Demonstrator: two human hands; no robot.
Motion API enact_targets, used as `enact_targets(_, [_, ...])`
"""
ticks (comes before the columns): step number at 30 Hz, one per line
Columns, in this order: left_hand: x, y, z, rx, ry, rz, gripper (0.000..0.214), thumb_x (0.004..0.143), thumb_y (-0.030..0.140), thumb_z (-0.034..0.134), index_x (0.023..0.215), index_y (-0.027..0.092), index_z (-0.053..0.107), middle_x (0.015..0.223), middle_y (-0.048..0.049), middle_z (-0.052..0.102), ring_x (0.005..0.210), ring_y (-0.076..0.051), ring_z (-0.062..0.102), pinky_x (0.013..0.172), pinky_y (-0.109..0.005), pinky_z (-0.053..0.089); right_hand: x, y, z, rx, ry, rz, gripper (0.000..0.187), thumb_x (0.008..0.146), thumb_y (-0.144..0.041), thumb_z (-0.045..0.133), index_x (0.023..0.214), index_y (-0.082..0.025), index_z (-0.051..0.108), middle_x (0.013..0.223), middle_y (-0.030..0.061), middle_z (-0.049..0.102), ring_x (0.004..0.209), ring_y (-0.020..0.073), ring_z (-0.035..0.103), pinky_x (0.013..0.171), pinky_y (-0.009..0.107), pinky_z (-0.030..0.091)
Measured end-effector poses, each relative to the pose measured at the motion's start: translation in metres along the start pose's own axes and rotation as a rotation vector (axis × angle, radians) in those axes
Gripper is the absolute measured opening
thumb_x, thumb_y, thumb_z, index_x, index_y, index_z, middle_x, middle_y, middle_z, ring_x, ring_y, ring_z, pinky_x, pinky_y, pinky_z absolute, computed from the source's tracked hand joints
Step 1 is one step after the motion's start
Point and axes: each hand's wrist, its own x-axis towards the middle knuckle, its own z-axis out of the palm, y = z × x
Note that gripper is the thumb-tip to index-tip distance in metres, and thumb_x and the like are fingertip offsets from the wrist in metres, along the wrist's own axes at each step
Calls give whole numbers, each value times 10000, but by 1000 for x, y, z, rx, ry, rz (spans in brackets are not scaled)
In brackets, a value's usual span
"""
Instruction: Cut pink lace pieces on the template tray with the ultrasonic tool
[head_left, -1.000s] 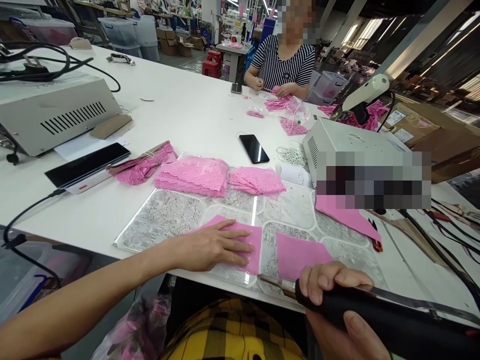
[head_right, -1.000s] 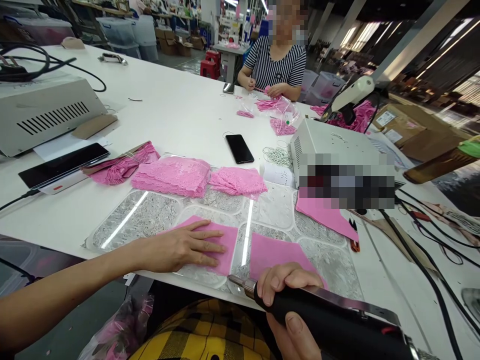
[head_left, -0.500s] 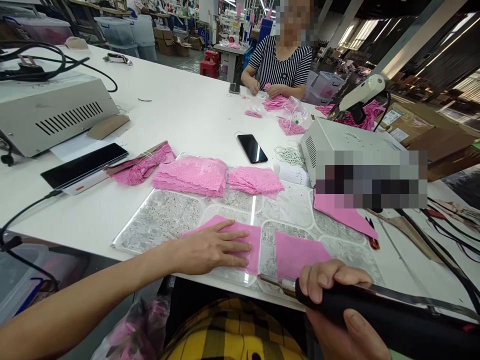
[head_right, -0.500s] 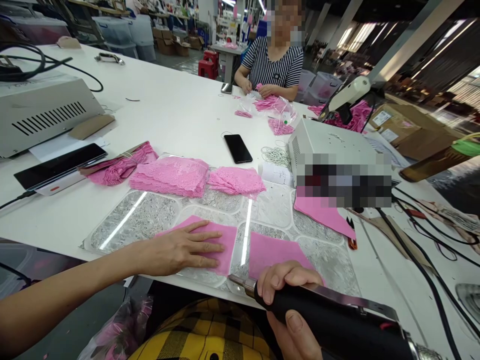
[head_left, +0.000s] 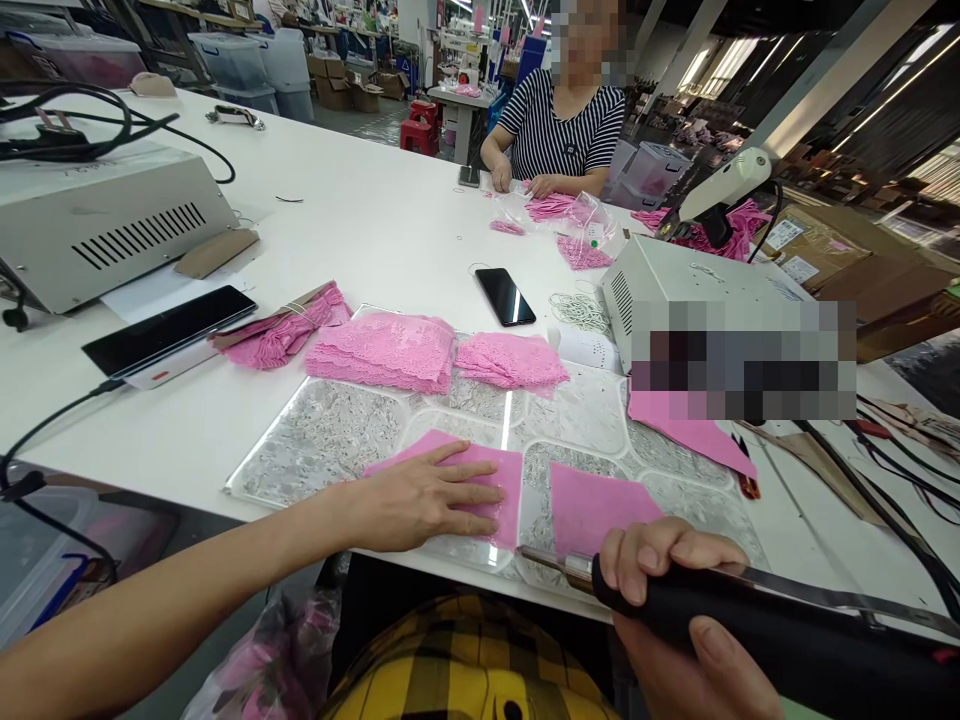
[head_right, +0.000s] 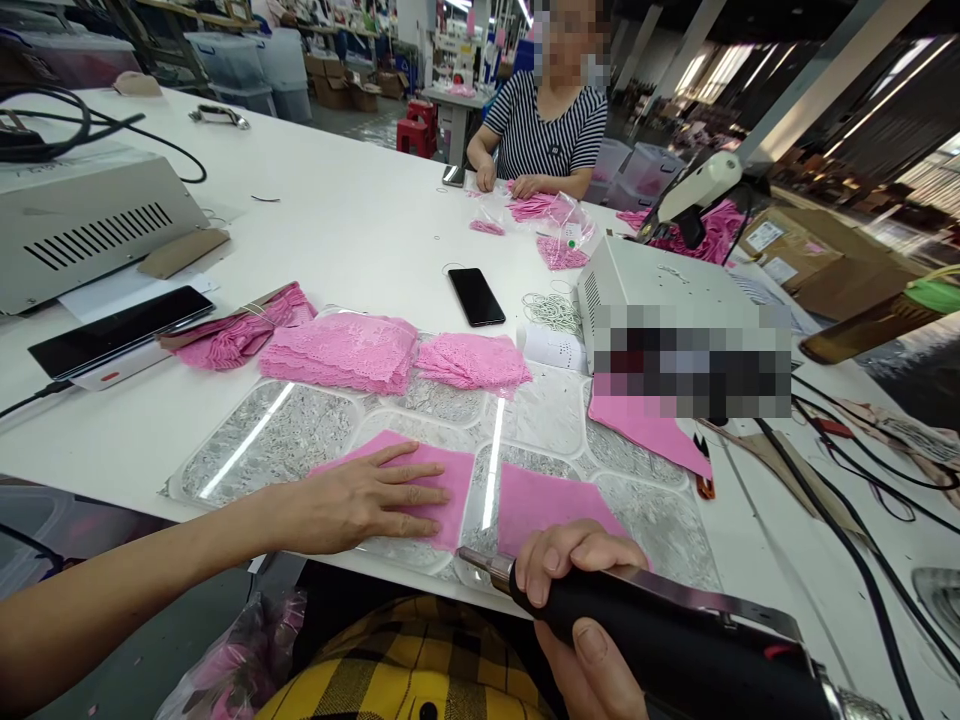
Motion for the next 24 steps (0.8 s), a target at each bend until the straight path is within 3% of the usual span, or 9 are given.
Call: enact_targets(24, [-1,-1,6,-8,41,7,400,956,112,451,1297,272,582,1453,-39,463,1429,-216,292,1211,-475,68,-1,2,1,7,-26,31,139,819,-285,522,938,-218,547,785,-10,484,616,109,491,566,310,443])
